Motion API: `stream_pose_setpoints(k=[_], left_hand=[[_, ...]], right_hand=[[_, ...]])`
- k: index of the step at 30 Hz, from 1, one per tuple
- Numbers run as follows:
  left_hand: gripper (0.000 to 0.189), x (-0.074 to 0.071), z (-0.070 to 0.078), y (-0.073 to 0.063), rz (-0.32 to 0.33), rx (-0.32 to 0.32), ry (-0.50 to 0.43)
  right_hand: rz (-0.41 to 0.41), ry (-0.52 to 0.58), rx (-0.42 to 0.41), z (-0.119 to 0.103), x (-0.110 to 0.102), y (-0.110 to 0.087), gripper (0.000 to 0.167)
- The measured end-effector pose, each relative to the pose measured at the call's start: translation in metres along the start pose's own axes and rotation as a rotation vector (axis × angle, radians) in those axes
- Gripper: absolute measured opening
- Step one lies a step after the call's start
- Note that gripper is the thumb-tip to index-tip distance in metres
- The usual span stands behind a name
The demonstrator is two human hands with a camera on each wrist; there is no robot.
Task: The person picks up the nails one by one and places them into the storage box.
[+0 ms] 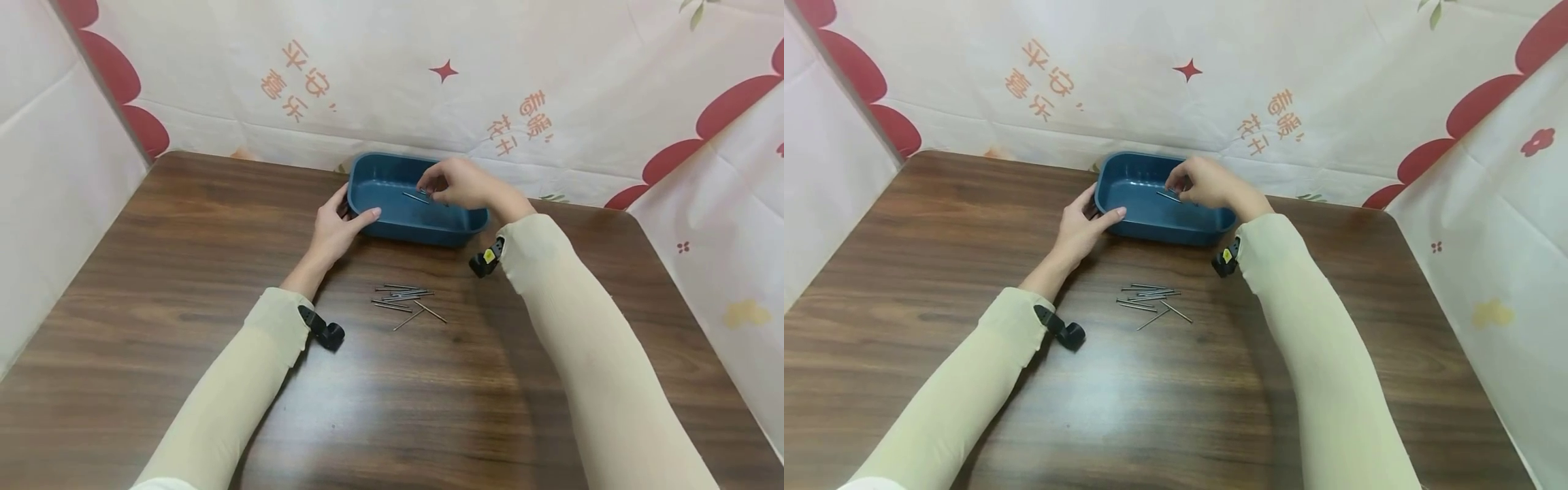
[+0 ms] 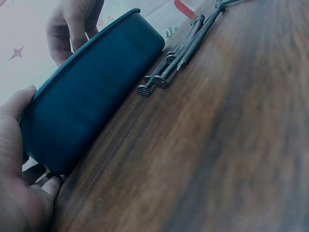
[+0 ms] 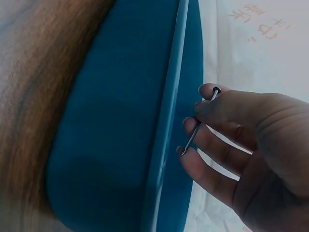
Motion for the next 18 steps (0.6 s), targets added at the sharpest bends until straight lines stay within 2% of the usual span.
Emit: stream_pose_setpoints(k=[4, 8, 11, 15, 18], left_hand=[[0.081, 0.0, 0.001, 0.0, 0.003, 0.011, -0.014], [0.079, 0.0, 0.016, -0.008, -0.01, 0.003, -0.024], [0.079, 0.001, 0.017, -0.008, -0.018, -0.002, -0.03], [0.081, 0.001, 0.002, 0.001, -0.016, 0.002, -0.036], [0.081, 0.001, 0.0, 0.001, -0.01, -0.005, -0.026]], right_hand=[[-0.023, -0.013, 0.023, 0.004, -0.002, 0.01, 0.026], [-0.048, -0.032, 0.057, 0.009, -0.002, 0.017, 0.027], [-0.06, -0.043, 0.081, 0.013, -0.001, 0.022, 0.028], [-0.072, -0.048, 0.081, 0.019, 0.004, 0.029, 0.028], [-0.081, -0.039, 0.082, 0.023, 0.01, 0.033, 0.03]])
Point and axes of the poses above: each hand's wrist, its own y-axis towards the middle knuckle, its own x-axis out of the palm, z = x × y, the point moved 1 cm from there along y, towards the middle knuckle, and after that the axes turned 2 degrees about -x, right-handed, at the moved point
